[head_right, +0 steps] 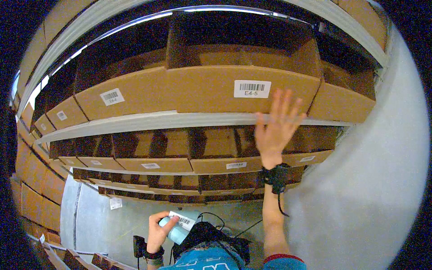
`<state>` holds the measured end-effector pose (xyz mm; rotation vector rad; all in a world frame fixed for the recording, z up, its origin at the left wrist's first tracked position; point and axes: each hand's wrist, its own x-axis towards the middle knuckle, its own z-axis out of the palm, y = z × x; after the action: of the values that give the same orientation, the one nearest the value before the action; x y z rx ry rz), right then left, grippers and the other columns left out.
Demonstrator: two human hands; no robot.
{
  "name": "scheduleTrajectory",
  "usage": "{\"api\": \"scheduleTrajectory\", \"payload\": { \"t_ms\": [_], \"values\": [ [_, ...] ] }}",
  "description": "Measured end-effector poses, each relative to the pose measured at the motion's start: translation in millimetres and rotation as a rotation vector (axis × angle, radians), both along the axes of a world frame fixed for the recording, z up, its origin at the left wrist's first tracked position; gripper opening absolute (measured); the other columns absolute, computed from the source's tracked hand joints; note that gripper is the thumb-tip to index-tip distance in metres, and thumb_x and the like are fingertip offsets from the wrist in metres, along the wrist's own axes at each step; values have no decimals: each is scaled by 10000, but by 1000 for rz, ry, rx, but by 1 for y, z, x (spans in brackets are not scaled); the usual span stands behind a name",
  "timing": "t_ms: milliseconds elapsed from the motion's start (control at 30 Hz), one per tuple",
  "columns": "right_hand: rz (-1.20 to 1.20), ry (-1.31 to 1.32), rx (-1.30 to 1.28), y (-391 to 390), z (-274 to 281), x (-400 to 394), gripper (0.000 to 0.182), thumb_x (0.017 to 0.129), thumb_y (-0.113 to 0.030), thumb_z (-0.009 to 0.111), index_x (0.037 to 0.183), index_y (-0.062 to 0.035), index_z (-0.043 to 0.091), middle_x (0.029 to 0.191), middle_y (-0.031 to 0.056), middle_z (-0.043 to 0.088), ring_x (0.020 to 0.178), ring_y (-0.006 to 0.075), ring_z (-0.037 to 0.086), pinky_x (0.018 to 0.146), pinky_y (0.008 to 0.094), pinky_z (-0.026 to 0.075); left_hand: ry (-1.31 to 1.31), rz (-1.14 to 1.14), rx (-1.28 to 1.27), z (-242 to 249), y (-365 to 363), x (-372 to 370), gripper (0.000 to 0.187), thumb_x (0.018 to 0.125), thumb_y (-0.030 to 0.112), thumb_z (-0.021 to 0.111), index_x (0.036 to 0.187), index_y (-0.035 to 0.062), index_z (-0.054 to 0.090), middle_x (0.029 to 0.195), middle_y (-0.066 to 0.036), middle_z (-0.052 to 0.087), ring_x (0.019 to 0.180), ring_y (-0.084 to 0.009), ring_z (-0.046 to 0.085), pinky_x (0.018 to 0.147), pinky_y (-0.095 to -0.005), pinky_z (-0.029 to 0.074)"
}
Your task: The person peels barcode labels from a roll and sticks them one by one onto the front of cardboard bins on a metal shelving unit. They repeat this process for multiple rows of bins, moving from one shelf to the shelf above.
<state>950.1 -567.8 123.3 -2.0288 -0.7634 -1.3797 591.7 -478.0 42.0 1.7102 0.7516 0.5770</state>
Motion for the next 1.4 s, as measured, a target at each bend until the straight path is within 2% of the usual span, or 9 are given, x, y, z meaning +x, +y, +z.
{"api": "scheduleTrajectory", "payload": {
  "t_ms": [167,233,300,400,500,633,967,1067,1400],
  "values": [
    [189,108,200,-25,-23,-38,516,950,-312,447,1395,-61,381,1503,145,264,1404,350,161,1118,536,98,-47,44,-73,3,-6,0,167,806,122,693,819,-41,661,674,-23,614,648,-67,525,581,-234,417],
    [797,179,175,-28,-52,-86,166,854,-207,569,884,-65,648,983,123,659,984,305,572,885,442,418,-75,31,-95,-1,-9,1,161,830,125,663,864,-32,654,717,-25,620,687,-69,534,615,-234,426],
    [940,378,-144,-34,-83,-140,286,796,-264,655,567,-103,598,589,49,585,545,254,557,548,348,437,-100,49,-61,0,-14,1,166,840,127,650,906,-26,650,757,-31,633,719,-75,547,640,-240,439],
    [1132,1022,-352,-42,-126,-196,317,842,-273,648,622,-49,610,583,67,570,522,211,540,516,312,400,-125,119,-11,10,-26,-6,167,846,120,639,934,-22,642,796,-42,648,756,-86,566,672,-257,460],
    [1192,1742,287,-54,-154,-242,345,865,-278,659,639,-23,609,568,12,553,525,97,506,501,266,377,-88,-34,-78,15,-35,-18,158,848,115,631,937,-15,635,800,-33,636,753,-81,559,673,-257,462],
    [1228,1581,227,-28,-104,-253,186,837,-159,694,920,6,719,750,5,676,638,42,565,570,200,428,-105,-85,-171,5,-17,-41,139,859,121,625,928,1,631,822,-26,630,770,-69,549,671,-249,453],
    [438,1241,-447,-62,-62,-218,187,791,-209,742,739,-37,690,628,35,637,561,73,534,532,232,409,-197,-224,-534,-10,-45,-40,161,886,139,609,956,0,646,850,-14,650,773,-70,560,686,-225,445],
    [430,960,-171,-84,-63,-215,174,740,-201,782,728,-65,674,603,55,592,521,103,502,488,249,384,-136,-277,-292,-12,-47,-33,156,888,138,610,927,-5,659,797,-14,653,744,-67,562,666,-218,444],
    [1205,1157,-282,-135,-50,-158,154,735,-151,762,838,-48,714,821,61,662,817,187,604,771,305,447,-144,-313,-155,8,-89,34,186,853,122,653,959,-30,674,812,-53,681,737,-77,581,655,-244,475]
  ]
}}
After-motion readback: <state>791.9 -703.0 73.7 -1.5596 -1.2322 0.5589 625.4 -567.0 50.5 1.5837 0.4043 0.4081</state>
